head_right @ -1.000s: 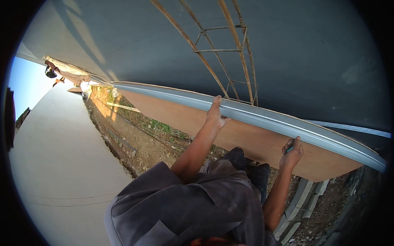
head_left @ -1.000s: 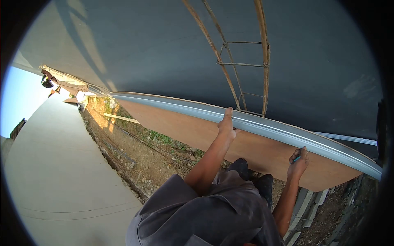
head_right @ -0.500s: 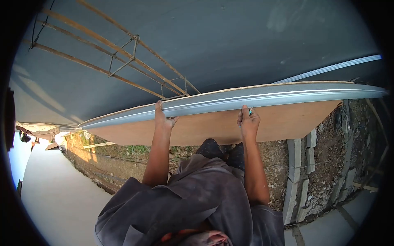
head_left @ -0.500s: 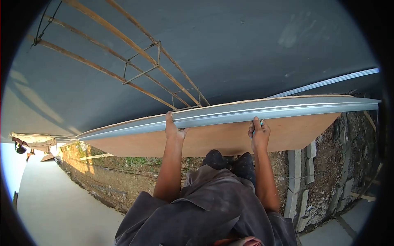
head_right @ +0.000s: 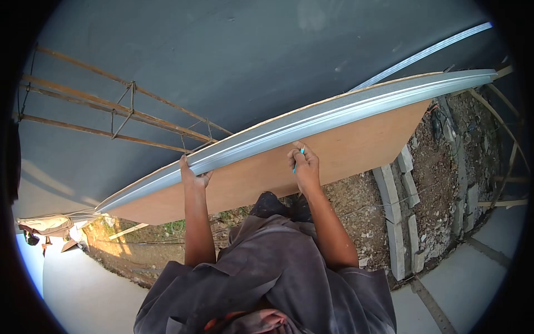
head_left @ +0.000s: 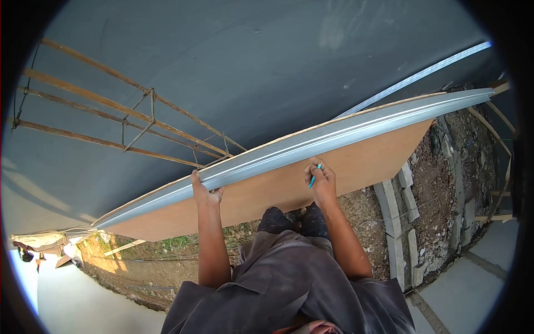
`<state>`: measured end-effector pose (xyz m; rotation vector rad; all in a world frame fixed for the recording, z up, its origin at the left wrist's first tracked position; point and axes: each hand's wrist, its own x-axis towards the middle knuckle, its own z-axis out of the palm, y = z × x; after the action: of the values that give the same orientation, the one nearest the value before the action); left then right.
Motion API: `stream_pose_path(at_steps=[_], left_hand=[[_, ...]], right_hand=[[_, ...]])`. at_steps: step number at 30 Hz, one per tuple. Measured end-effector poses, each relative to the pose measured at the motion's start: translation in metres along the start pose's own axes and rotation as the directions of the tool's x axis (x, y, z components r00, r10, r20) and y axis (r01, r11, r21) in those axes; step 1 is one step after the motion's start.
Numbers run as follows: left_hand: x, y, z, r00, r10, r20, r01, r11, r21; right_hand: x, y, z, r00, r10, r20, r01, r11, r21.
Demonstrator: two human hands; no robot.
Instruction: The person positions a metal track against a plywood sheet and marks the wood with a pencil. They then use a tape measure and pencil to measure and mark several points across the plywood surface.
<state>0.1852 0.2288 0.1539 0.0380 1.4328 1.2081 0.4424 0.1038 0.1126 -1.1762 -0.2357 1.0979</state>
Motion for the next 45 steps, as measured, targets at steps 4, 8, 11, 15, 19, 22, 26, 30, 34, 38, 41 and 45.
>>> stream_pose_path(at_steps=[4, 8, 11, 15, 19, 22, 26, 30, 34, 38, 41, 45], left_hand=[[-0.003, -0.001, 0.002, 1.0, 0.018, -0.001, -0.018, 1.0, -0.017], [-0.002, 0.0, 0.001, 1.0, 0.012, 0.009, -0.012, 1.0, -0.014], [-0.005, 0.0, 0.002, 1.0, 0.012, -0.001, -0.012, 1.0, -0.019], [0.003, 0.0, 0.0, 1.0, 0.005, 0.008, -0.005, 1.0, 0.01], [-0.002, -0.001, 0.001, 1.0, -0.002, 0.004, 0.002, 1.0, 0.013], [-0.002, 0.0, 0.003, 1.0, -0.008, 0.004, 0.008, 1.0, -0.015], [-0.004, 0.001, 0.005, 1.0, 0.006, 0.002, -0.006, 1.0, 0.003], [-0.005, 0.001, 0.004, 1.0, 0.014, 0.009, -0.014, 1.0, 0.011], [-0.002, 0.001, 0.003, 1.0, -0.018, 0.011, 0.019, 0.999, -0.031], [-0.004, 0.002, 0.003, 1.0, 0.001, 0.013, 0.0, 1.0, -0.009], [-0.005, 0.0, 0.001, 0.999, 0.021, -0.035, -0.019, 0.998, 0.054], [-0.001, 0.001, 0.002, 1.0, -0.02, 0.014, 0.02, 0.999, -0.031]], right_hand=[[-0.024, 0.001, -0.001, 0.963, 0.263, 0.064, -0.244, 0.946, -0.214], [-0.01, 0.036, 0.014, 0.904, 0.337, 0.263, -0.318, 0.941, -0.112], [-0.008, 0.038, 0.039, 0.935, 0.258, 0.243, -0.252, 0.966, -0.057], [-0.007, 0.052, 0.059, 0.97, 0.168, 0.176, -0.182, 0.981, 0.062], [-0.006, 0.062, 0.057, 0.946, 0.224, 0.233, -0.213, 0.974, -0.075], [-0.005, 0.049, 0.054, 0.976, 0.161, 0.145, -0.167, 0.985, 0.03], [-0.01, 0.066, 0.066, 0.962, 0.189, 0.196, -0.193, 0.981, 0.004], [-0.004, 0.061, 0.061, 0.975, 0.132, 0.177, -0.135, 0.991, 0.0], [-0.013, 0.072, 0.071, 0.943, 0.181, 0.278, -0.156, 0.982, -0.109], [-0.012, 0.068, 0.076, 0.972, 0.131, 0.196, -0.132, 0.991, -0.007], [-0.015, 0.062, 0.074, 0.993, 0.099, 0.06, -0.103, 0.992, 0.072], [-0.015, 0.085, 0.081, 0.956, 0.156, 0.247, -0.137, 0.986, -0.092]])
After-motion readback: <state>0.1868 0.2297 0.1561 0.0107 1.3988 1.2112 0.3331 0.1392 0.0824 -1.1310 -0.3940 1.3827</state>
